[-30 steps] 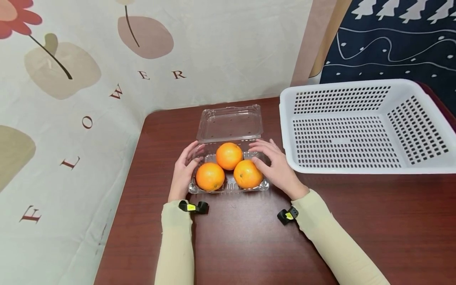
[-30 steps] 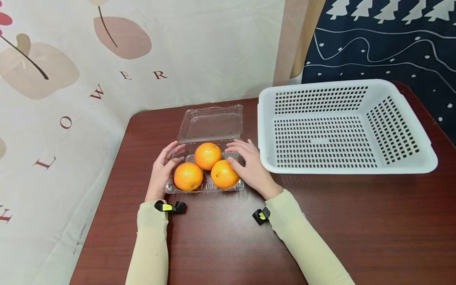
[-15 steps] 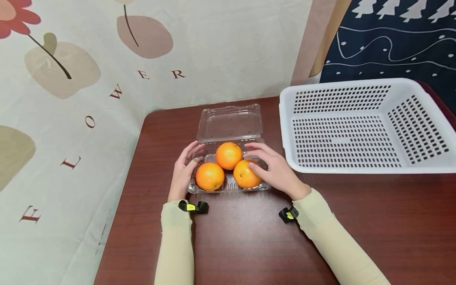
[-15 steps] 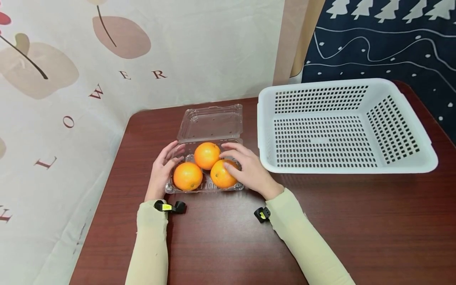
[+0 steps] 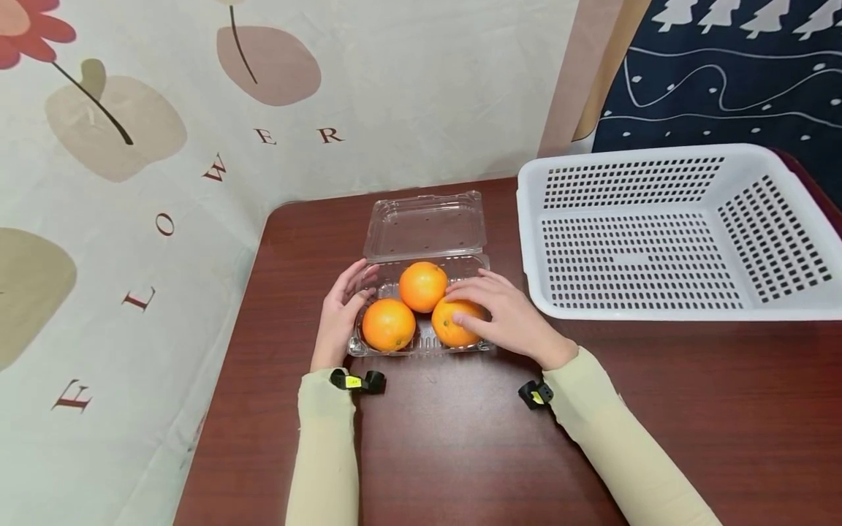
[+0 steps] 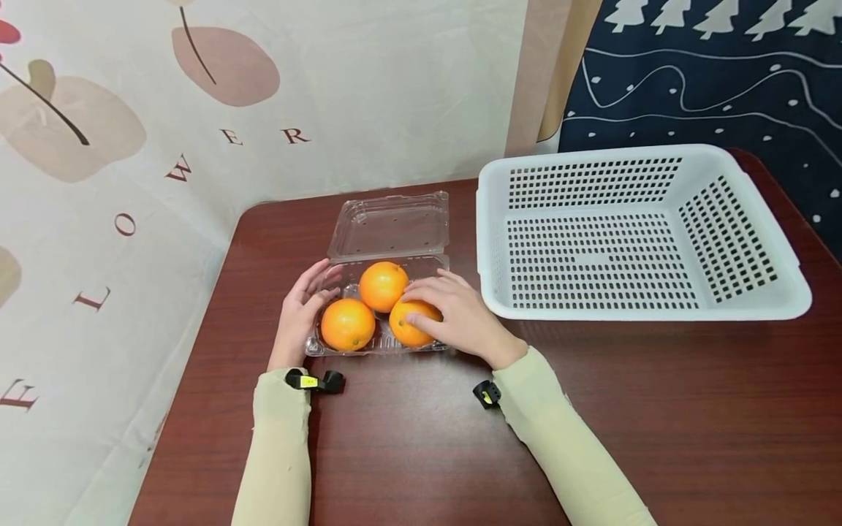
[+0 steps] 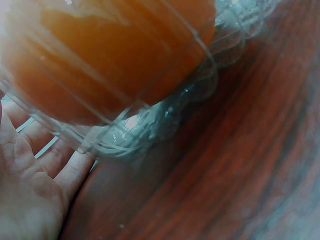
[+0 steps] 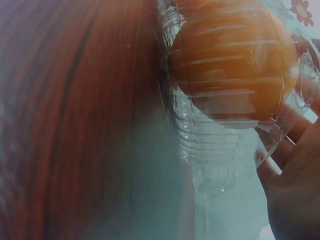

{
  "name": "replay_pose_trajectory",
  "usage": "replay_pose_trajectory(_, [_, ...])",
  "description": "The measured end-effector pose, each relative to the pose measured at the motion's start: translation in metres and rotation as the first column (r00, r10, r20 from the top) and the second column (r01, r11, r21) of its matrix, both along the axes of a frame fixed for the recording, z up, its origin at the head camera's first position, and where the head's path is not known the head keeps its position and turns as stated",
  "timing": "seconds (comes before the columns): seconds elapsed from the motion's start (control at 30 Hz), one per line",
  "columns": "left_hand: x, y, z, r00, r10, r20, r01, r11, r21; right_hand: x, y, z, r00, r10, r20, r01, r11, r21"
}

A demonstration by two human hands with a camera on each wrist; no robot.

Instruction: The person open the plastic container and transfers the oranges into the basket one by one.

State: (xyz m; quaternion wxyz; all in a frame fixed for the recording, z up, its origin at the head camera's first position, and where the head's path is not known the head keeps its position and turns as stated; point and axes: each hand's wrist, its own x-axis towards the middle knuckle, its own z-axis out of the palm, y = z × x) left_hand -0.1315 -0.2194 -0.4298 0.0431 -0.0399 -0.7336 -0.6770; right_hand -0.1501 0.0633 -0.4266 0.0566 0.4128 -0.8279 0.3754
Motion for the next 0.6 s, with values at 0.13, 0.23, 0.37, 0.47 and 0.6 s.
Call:
replay_pose_trajectory(0.13, [0.0001, -0.0010, -0.0010, 1.000, 0.002, 0.004, -0.002, 1.000, -0.003, 0.0009, -0.0006, 0.0011, 1.000, 0.008, -0.020, -0.008, 0.999, 0.038])
replay_pose_trajectory(0.23, [0.0006, -0.0005, -0.0004, 1.000, 0.007, 0.011, -0.007, 1.000, -0.008, 0.0013, -0.0009, 0.0016, 1.000, 0.008, -0.027, -0.006, 0.998, 0.066])
replay_pose_trajectory(0.37, [0.0008, 0.0004, 0.0008, 1.000, 0.008, 0.014, -0.008, 1.000, -0.005, 0.0010, -0.0015, 0.0012, 1.000, -0.002, -0.021, 0.004, 0.995, 0.102])
replay_pose_trajectory(0.47, [0.0004, 0.0005, 0.0005, 1.000, 0.007, 0.011, -0.007, 1.000, 0.003, 0.0010, -0.0018, 0.0008, 1.000, -0.009, -0.013, 0.011, 0.993, 0.115])
replay_pose_trajectory(0.6, [0.0002, 0.0012, 0.0009, 1.000, 0.011, 0.018, -0.011, 1.000, 0.006, 0.0009, -0.0023, 0.0001, 1.000, -0.010, -0.018, 0.012, 0.991, 0.130])
